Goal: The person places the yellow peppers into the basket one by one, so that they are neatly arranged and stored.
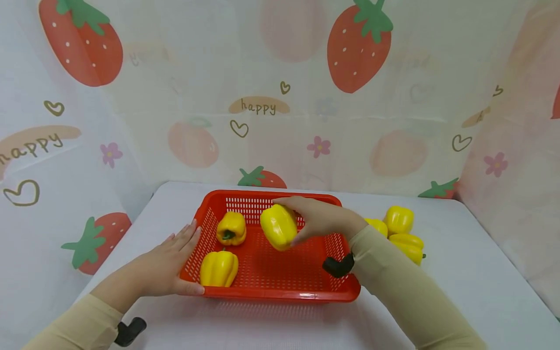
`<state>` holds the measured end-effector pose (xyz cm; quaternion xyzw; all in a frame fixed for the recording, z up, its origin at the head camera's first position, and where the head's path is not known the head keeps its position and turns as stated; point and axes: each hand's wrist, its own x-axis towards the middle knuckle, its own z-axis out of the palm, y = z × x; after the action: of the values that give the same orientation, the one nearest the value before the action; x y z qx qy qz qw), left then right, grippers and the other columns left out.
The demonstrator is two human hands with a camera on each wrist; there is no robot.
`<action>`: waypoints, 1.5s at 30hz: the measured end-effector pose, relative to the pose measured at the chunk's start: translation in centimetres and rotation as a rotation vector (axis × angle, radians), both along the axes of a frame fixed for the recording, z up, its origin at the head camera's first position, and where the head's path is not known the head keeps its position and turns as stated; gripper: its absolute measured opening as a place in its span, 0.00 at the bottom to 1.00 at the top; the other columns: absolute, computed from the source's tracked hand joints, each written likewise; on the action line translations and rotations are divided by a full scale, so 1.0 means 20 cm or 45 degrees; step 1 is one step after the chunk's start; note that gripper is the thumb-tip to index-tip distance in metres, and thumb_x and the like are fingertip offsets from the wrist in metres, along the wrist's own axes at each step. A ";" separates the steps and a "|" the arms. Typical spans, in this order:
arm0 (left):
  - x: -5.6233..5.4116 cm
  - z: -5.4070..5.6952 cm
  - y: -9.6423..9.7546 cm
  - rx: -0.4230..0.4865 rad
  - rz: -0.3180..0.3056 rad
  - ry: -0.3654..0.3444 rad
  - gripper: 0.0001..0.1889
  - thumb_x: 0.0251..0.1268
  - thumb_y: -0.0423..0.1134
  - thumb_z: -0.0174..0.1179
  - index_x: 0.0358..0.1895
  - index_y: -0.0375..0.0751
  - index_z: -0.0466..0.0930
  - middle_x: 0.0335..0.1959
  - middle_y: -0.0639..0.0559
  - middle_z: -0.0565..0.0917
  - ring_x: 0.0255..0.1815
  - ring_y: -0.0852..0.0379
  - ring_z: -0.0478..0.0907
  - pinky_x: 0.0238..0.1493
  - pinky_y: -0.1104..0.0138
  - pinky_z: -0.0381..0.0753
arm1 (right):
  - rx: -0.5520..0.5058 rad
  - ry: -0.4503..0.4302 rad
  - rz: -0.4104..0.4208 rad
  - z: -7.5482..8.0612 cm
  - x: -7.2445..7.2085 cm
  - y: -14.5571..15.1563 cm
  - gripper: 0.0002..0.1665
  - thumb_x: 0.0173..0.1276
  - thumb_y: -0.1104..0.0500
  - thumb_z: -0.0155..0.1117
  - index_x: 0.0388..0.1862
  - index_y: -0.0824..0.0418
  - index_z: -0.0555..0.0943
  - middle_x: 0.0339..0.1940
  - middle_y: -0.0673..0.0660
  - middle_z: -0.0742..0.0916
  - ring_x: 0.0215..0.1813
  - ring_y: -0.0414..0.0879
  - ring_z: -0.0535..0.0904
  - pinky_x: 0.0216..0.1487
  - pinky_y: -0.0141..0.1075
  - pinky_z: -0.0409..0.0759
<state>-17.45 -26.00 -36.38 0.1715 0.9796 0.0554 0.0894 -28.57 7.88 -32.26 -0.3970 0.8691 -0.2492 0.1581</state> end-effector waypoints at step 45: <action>0.00 0.00 0.00 -0.002 -0.003 -0.002 0.66 0.32 0.80 0.51 0.72 0.36 0.42 0.73 0.41 0.41 0.73 0.43 0.41 0.67 0.45 0.47 | 0.272 -0.135 0.207 -0.26 0.01 -0.32 0.51 0.43 0.43 0.75 0.67 0.48 0.63 0.57 0.40 0.73 0.57 0.38 0.66 0.57 0.34 0.71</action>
<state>-17.42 -25.98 -36.35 0.1726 0.9793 0.0544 0.0902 -28.42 1.48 -37.43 -0.4331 0.8461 -0.1622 0.2649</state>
